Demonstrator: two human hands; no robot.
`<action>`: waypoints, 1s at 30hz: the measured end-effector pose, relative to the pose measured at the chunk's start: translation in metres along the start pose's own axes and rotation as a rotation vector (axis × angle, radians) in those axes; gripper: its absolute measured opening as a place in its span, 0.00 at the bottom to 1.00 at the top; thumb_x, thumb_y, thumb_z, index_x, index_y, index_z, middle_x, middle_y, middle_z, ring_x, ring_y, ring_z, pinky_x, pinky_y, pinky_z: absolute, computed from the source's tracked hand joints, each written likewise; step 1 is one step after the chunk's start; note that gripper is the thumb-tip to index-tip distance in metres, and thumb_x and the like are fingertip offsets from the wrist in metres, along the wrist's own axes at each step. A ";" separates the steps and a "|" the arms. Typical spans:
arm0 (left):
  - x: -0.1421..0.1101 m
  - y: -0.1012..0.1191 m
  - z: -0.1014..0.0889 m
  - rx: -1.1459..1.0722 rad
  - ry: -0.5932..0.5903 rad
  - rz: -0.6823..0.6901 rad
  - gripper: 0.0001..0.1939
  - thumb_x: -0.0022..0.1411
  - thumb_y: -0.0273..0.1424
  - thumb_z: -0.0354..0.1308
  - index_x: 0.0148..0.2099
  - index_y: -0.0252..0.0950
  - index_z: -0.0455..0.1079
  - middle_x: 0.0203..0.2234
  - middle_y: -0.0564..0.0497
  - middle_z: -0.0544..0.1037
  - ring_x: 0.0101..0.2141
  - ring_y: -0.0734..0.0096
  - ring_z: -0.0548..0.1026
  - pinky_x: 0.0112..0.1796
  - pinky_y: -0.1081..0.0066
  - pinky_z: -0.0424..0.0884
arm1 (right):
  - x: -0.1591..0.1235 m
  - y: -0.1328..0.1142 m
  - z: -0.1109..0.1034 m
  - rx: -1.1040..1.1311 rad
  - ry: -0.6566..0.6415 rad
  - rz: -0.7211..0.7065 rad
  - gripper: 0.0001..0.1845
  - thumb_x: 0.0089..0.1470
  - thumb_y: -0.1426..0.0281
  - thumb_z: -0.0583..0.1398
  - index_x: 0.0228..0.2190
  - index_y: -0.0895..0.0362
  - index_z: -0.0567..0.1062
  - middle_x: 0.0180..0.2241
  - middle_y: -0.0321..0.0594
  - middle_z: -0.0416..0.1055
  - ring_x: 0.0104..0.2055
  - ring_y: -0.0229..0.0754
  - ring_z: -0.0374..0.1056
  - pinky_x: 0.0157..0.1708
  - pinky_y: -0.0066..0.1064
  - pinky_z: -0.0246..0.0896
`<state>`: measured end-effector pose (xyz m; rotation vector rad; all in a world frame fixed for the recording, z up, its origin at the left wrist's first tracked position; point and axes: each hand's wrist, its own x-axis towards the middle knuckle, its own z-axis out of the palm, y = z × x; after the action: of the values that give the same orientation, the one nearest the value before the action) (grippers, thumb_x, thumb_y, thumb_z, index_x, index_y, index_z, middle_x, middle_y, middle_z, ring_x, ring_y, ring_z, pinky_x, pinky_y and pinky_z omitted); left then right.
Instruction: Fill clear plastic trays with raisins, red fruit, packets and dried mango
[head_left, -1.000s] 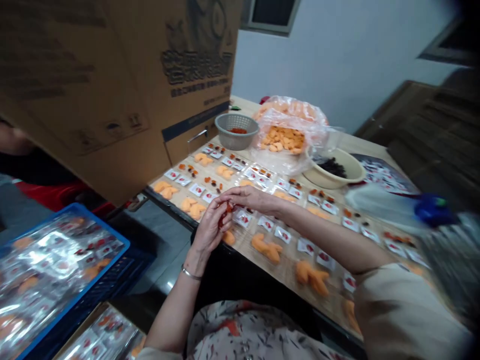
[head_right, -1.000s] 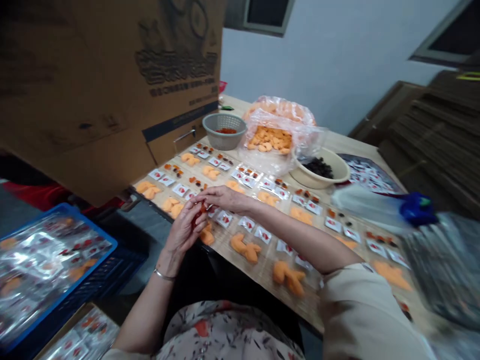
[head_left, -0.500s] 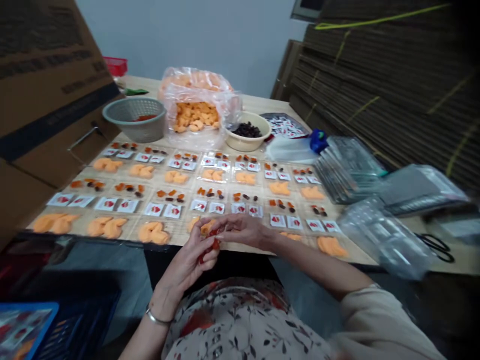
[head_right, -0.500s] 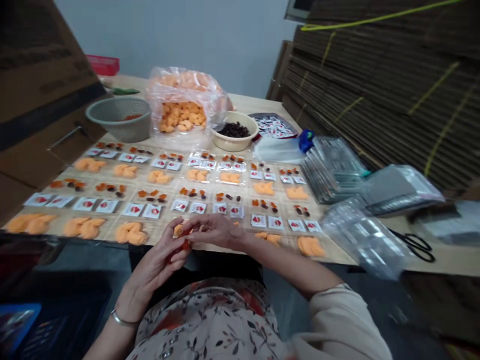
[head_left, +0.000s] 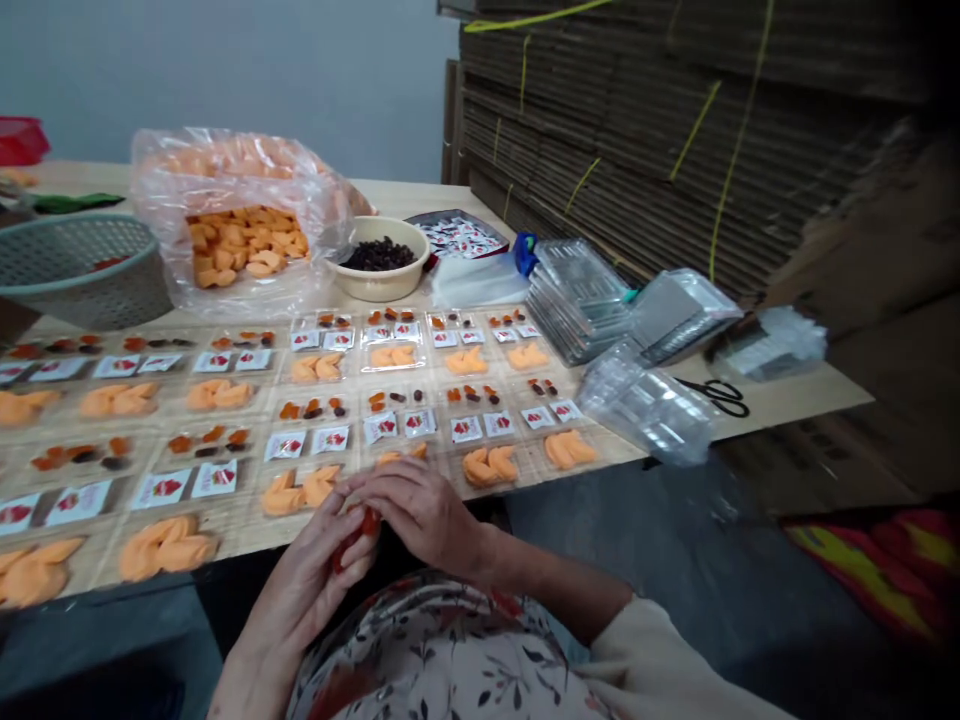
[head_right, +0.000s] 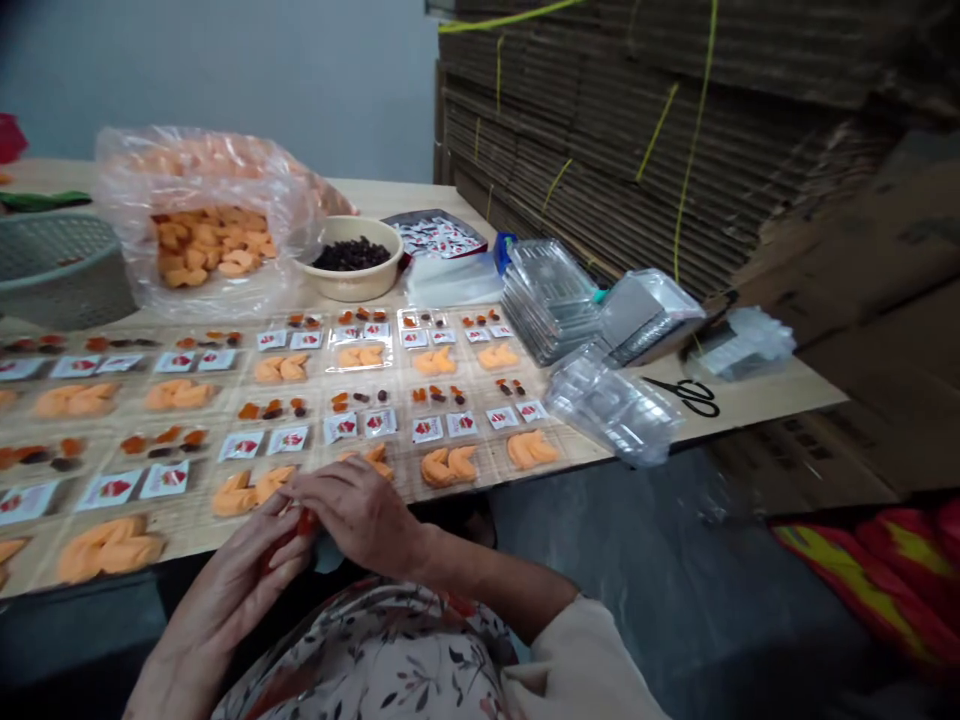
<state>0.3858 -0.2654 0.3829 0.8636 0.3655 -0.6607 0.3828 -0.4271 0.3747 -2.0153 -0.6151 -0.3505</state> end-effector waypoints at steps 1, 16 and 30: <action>0.000 0.000 0.000 0.010 0.007 -0.001 0.15 0.50 0.23 0.69 0.40 0.40 0.71 0.20 0.58 0.63 0.17 0.85 0.57 0.15 0.85 0.54 | -0.002 -0.001 0.002 -0.028 0.019 -0.002 0.13 0.67 0.71 0.51 0.45 0.56 0.74 0.46 0.42 0.77 0.49 0.40 0.70 0.53 0.38 0.63; 0.022 -0.004 0.027 0.012 -0.015 0.187 0.06 0.52 0.24 0.68 0.32 0.35 0.73 0.22 0.56 0.67 0.19 0.83 0.60 0.15 0.83 0.59 | -0.002 -0.003 -0.019 -0.099 0.118 -0.092 0.13 0.66 0.73 0.51 0.46 0.61 0.73 0.47 0.48 0.73 0.51 0.41 0.67 0.55 0.34 0.64; 0.071 -0.016 0.087 0.037 -0.189 0.098 0.10 0.49 0.29 0.70 0.31 0.33 0.70 0.21 0.59 0.64 0.20 0.85 0.58 0.19 0.84 0.55 | -0.008 0.017 -0.092 -0.622 -0.177 -0.266 0.17 0.62 0.80 0.53 0.52 0.67 0.68 0.48 0.58 0.70 0.55 0.52 0.65 0.53 0.44 0.67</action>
<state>0.4307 -0.3695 0.3873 0.8411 0.1406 -0.6539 0.3862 -0.5159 0.4037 -2.5797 -0.9786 -0.5804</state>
